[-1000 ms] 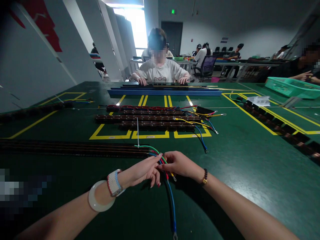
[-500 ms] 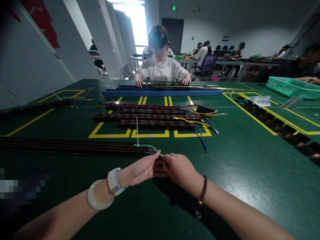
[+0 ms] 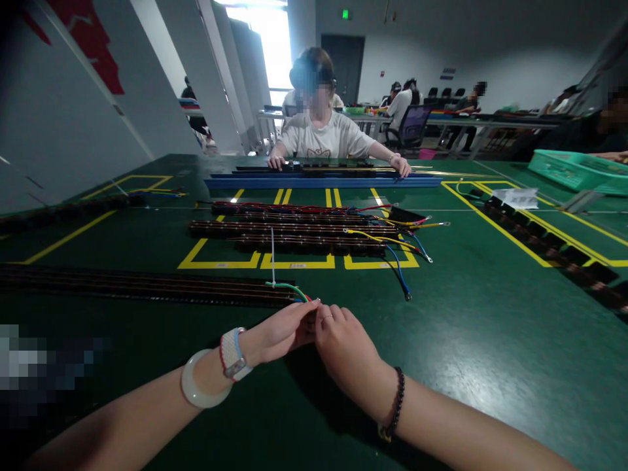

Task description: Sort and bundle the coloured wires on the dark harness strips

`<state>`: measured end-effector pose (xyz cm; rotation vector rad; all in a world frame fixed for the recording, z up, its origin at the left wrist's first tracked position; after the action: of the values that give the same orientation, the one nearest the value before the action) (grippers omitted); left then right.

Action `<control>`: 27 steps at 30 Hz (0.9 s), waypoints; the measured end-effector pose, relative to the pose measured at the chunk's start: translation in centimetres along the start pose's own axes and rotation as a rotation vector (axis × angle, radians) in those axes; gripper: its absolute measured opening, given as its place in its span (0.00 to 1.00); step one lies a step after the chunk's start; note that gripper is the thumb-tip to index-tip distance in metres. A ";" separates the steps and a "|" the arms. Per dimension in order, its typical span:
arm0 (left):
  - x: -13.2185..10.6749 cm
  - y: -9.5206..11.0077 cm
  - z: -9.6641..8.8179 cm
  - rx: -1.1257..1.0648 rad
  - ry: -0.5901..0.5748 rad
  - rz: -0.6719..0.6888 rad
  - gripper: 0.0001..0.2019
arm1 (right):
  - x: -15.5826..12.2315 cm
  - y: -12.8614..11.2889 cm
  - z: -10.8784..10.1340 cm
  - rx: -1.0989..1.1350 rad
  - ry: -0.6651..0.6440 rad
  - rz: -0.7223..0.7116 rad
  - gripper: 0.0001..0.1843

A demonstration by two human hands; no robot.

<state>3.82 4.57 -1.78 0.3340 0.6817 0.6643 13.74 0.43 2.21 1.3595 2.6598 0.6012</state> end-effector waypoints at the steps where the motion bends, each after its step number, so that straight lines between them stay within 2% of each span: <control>1: 0.1 0.0 -0.1 -0.004 0.000 0.002 0.09 | 0.0 0.5 -0.4 0.042 0.001 0.004 0.15; 6: 0.1 0.0 -0.1 -0.025 -0.065 -0.038 0.10 | 0.1 4.0 -3.2 0.370 -0.003 0.085 0.10; 8: 0.0 0.0 0.0 -0.029 -0.115 -0.041 0.09 | 0.0 4.6 -4.1 0.441 -0.003 0.038 0.08; 10: -0.1 0.1 -0.1 -0.029 -0.146 -0.032 0.08 | -0.2 4.4 -4.5 0.454 0.008 -0.092 0.08; 13: -0.1 0.0 -0.4 -0.003 -0.139 -0.029 0.08 | -0.6 3.4 -4.4 0.401 0.005 -0.296 0.14; 15: -0.1 -0.1 -0.5 0.018 -0.117 -0.033 0.08 | -0.7 3.0 -4.0 0.381 -0.020 -0.353 0.15; 21: -0.1 -0.2 -0.2 -0.022 -0.115 -0.029 0.07 | -0.4 3.2 -3.8 0.401 -0.019 -0.370 0.11; 27: 0.4 -0.2 -0.4 -0.024 -0.116 -0.046 0.09 | -0.2 3.5 -3.4 0.346 -0.020 -0.371 0.12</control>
<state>3.86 4.76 -2.37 0.3312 0.5688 0.6040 15.63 1.14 6.64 0.8757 2.9858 0.0881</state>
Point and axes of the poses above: each hand's wrist, its own x-axis towards the middle knuckle, its own z-axis out of the palm, y = z × x, the point moved 3 cm from there along x, towards the middle knuckle, and after that the axes turned 10 degrees about -x, right-handed, at the moved point
